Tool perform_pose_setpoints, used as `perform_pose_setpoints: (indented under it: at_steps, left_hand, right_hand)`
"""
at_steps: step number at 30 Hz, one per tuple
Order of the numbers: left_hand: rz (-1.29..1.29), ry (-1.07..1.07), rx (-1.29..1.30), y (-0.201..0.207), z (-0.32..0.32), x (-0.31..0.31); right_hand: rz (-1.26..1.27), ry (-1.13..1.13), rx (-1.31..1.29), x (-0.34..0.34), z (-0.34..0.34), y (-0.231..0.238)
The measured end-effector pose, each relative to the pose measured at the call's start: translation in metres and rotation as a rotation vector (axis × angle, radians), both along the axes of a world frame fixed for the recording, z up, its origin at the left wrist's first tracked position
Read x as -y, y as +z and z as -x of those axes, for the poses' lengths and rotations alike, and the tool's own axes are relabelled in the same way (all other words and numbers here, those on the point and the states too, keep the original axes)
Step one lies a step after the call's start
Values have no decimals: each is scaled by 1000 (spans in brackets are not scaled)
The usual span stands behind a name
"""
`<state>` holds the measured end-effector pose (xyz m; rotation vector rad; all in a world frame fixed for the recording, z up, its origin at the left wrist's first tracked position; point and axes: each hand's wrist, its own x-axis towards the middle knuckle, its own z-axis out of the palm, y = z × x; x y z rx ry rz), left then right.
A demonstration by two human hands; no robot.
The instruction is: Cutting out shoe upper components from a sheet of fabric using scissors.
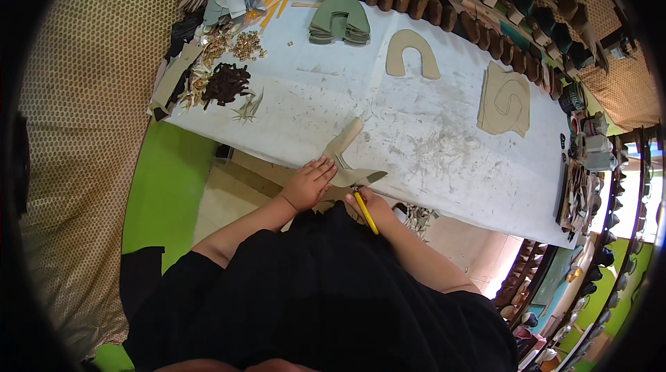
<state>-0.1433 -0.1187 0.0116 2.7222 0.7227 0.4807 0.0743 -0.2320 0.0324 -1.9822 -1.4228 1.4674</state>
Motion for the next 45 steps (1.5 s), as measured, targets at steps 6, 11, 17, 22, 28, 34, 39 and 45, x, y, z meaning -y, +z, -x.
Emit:
perform_pose_setpoints:
  at_steps: [6, 11, 17, 22, 28, 34, 39, 45]
  left_hand:
    - [1, -3, 9, -4, 1, 0]
    - [-21, -5, 6, -2, 1, 0]
    - [-46, 24, 11, -4, -1, 3]
    - [-145, 64, 29, 2, -10, 11]
    - [-156, 83, 44, 12, -22, 12]
    - [64, -85, -47, 25, -9, -30]
    - [-14, -86, -213, 5, 1, -41]
    - [-138, -104, -134, -8, 8, -36]
  right_hand:
    - [-40, -7, 21, 3, 5, 0]
    - [-42, -18, 24, 4, 8, -1]
    - [-27, -63, 88, 6, 20, 6]
    - [-35, -83, 91, 6, 22, 4]
    - [-72, -62, 69, 4, 5, -4]
    - [-98, -24, -44, -2, -5, 11]
    - [-78, -3, -45, -3, -7, 10]
    - [-12, 22, -58, -8, -7, 21]
